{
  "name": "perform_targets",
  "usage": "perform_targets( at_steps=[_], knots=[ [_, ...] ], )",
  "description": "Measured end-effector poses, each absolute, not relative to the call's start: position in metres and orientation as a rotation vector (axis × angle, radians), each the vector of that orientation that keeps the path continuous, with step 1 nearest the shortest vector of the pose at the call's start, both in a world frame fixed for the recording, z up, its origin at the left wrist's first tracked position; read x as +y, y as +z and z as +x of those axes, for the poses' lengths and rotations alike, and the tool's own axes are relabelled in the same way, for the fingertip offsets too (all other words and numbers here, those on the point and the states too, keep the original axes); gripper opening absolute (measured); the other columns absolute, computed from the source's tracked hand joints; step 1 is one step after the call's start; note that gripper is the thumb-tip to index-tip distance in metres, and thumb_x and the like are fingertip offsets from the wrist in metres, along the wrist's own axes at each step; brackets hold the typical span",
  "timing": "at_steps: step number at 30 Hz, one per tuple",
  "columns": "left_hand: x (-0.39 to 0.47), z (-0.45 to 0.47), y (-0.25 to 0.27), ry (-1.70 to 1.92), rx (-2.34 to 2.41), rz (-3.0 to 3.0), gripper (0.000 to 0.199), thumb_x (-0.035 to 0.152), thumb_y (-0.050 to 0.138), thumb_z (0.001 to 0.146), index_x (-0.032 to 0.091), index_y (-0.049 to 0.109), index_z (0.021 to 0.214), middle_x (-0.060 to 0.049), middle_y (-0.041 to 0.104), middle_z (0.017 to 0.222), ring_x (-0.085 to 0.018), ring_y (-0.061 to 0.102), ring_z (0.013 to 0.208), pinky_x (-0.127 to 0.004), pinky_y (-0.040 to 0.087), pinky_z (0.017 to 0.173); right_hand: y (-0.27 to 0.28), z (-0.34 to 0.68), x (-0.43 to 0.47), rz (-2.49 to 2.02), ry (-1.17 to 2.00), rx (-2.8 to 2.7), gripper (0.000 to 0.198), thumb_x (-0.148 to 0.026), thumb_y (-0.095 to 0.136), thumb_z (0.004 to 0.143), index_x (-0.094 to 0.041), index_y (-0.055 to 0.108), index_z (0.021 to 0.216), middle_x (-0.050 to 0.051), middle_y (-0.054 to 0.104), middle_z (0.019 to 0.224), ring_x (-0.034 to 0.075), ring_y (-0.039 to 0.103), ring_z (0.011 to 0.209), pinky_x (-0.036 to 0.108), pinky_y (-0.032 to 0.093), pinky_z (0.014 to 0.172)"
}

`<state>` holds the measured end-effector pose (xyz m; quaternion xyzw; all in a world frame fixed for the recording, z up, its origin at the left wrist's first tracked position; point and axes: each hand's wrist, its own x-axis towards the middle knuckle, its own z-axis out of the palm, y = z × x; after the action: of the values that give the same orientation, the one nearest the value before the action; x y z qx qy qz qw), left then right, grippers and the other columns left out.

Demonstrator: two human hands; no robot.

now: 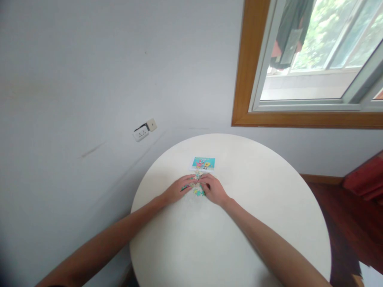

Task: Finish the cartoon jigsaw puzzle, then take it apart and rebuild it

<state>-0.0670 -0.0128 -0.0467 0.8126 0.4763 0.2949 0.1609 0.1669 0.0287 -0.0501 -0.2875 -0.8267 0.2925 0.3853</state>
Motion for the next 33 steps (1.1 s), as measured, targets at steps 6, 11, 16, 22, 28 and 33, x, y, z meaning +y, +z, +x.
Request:
perform_targets(
  at_steps=[6,11,16,22,28,33],
  knots=[
    [-0.009,-0.081,-0.043,1.047,1.489,2.094,0.036,0.023,0.045,0.095,0.018,0.064,0.124,-0.010,0.065,0.128,-0.023,0.058,0.120,-0.043,0.040,0.111,-0.047,0.164,0.029,-0.952,0.430,-2.214,0.037,-0.028,0.054,0.091,-0.017,0.064,0.125,0.014,0.058,0.131,0.027,0.049,0.123,0.043,0.038,0.108],
    [-0.011,-0.098,-0.042,1.144,1.536,1.894,0.035,0.029,0.044,0.095,0.020,0.067,0.120,-0.008,0.068,0.122,-0.023,0.062,0.115,-0.043,0.044,0.108,-0.048,0.149,0.016,-0.869,0.363,-2.454,0.046,-0.037,0.053,0.094,-0.017,0.056,0.135,0.017,0.042,0.150,0.031,0.036,0.139,0.046,0.028,0.115],
    [-0.014,-0.101,-0.040,1.195,1.398,1.730,0.036,0.033,0.060,0.087,0.019,0.066,0.120,-0.009,0.067,0.124,-0.025,0.060,0.119,-0.044,0.041,0.111,-0.049,0.141,0.010,-0.747,0.468,-2.427,0.023,-0.021,0.054,0.090,-0.018,0.063,0.111,0.015,0.053,0.139,0.026,0.045,0.131,0.042,0.033,0.111],
    [-0.012,-0.108,-0.037,1.333,1.249,1.444,0.048,0.037,0.066,0.085,0.018,0.056,0.127,-0.016,0.060,0.132,-0.028,0.061,0.117,-0.047,0.048,0.101,-0.049,0.142,0.013,-0.767,0.617,-2.211,0.015,-0.012,0.046,0.091,-0.022,0.055,0.083,0.008,0.063,0.098,0.021,0.056,0.097,0.035,0.047,0.089],
    [-0.012,-0.115,-0.034,1.414,1.154,1.177,0.060,0.019,0.076,0.072,0.021,0.056,0.128,-0.012,0.056,0.136,-0.020,0.061,0.108,-0.041,0.046,0.101,-0.049,0.143,0.012,-0.762,0.647,-2.119,0.018,-0.010,0.046,0.086,-0.021,0.059,0.093,0.009,0.061,0.102,0.023,0.054,0.100,0.037,0.045,0.091],
    [-0.007,-0.106,-0.032,1.412,1.075,1.002,0.060,0.011,0.074,0.067,0.022,0.058,0.124,-0.011,0.059,0.129,-0.017,0.062,0.102,-0.037,0.047,0.101,-0.038,0.127,0.012,-0.847,0.872,-1.833,0.011,-0.017,0.057,0.080,-0.020,0.066,0.087,0.009,0.064,0.100,0.024,0.054,0.101,0.041,0.042,0.096]
  ],
)
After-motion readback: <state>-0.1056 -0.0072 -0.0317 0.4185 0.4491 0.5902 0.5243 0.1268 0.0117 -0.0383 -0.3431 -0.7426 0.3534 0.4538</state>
